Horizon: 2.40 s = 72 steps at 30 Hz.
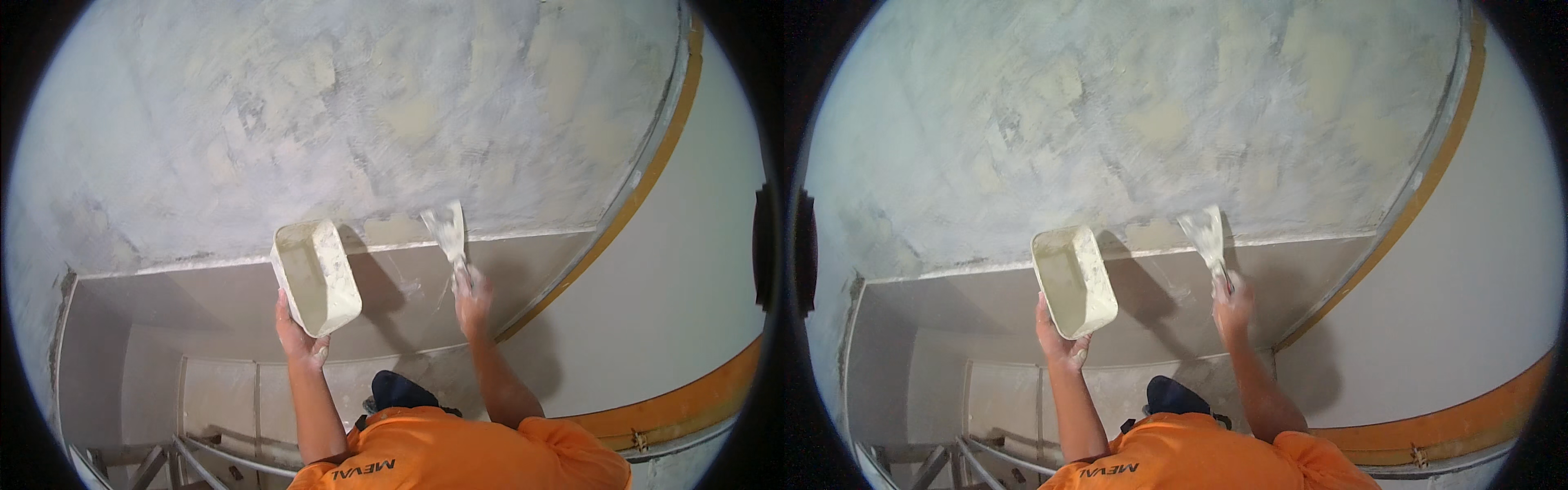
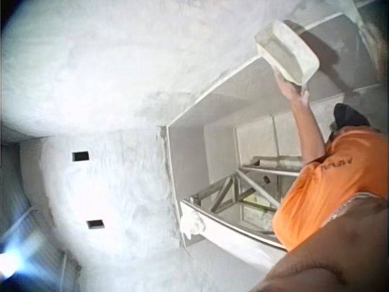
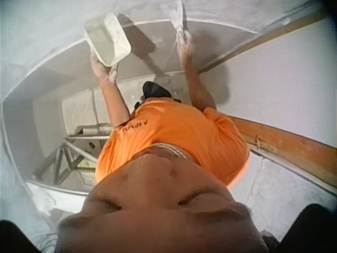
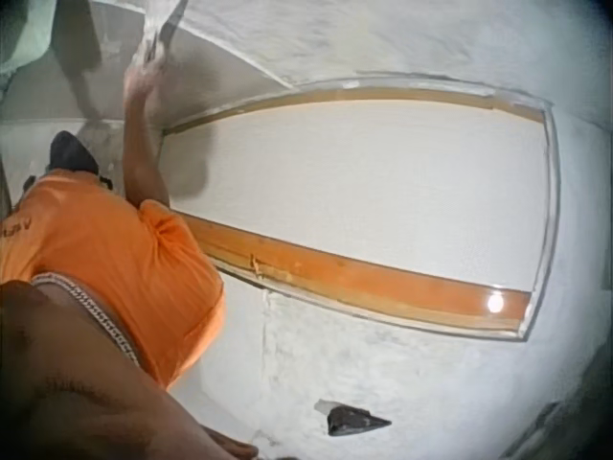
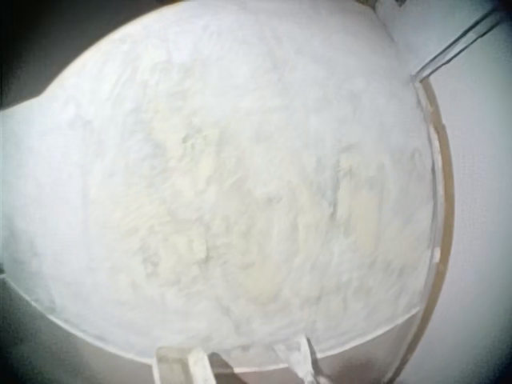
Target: The person applies plaster to a wall using a putty knife, taking the plaster from a plastic container held in their other hand.
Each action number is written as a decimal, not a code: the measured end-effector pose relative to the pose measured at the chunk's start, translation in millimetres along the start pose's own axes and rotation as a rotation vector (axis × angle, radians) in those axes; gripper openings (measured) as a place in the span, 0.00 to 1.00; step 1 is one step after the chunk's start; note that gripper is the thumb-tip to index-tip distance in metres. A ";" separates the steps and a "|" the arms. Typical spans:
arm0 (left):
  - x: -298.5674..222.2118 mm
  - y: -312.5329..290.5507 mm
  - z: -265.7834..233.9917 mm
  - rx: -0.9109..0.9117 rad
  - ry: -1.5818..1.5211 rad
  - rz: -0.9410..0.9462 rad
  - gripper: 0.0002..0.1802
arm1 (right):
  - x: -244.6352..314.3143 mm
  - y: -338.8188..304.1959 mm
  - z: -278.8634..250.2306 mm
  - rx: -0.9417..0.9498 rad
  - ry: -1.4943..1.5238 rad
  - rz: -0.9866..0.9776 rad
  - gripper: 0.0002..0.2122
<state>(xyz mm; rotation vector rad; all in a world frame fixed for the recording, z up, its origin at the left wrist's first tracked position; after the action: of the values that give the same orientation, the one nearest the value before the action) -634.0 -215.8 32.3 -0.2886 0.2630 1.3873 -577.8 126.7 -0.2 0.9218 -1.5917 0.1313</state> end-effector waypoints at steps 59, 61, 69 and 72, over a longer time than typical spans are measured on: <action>65.8 10.0 -16.5 -0.053 0.064 -0.112 0.36 | 151.1 -17.5 16.8 0.783 0.107 -0.338 0.12; 68.5 9.7 -9.3 -0.091 0.026 -0.077 0.34 | 161.3 -12.9 11.0 0.795 -0.019 -0.522 0.13; 71.1 17.4 -1.9 0.102 -0.232 0.042 0.33 | 127.1 -19.9 -6.7 0.912 0.079 -0.422 0.15; 70.5 13.5 7.1 0.071 -0.166 0.161 0.33 | 105.9 -38.7 -16.3 0.825 0.090 -0.374 0.15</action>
<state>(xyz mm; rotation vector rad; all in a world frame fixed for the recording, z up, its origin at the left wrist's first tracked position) -635.7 -146.1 13.7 -0.0942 0.2010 1.5486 -536.1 58.9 81.3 1.8022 -1.2431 0.5834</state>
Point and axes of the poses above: each hand's wrist, its own y-axis towards the middle knuckle, its own z-axis out of the palm, x = y × z, the point moved 6 cm from there along y, towards the middle knuckle, and after that the axes turned 4 degrees about -y, right-handed, at the moved point
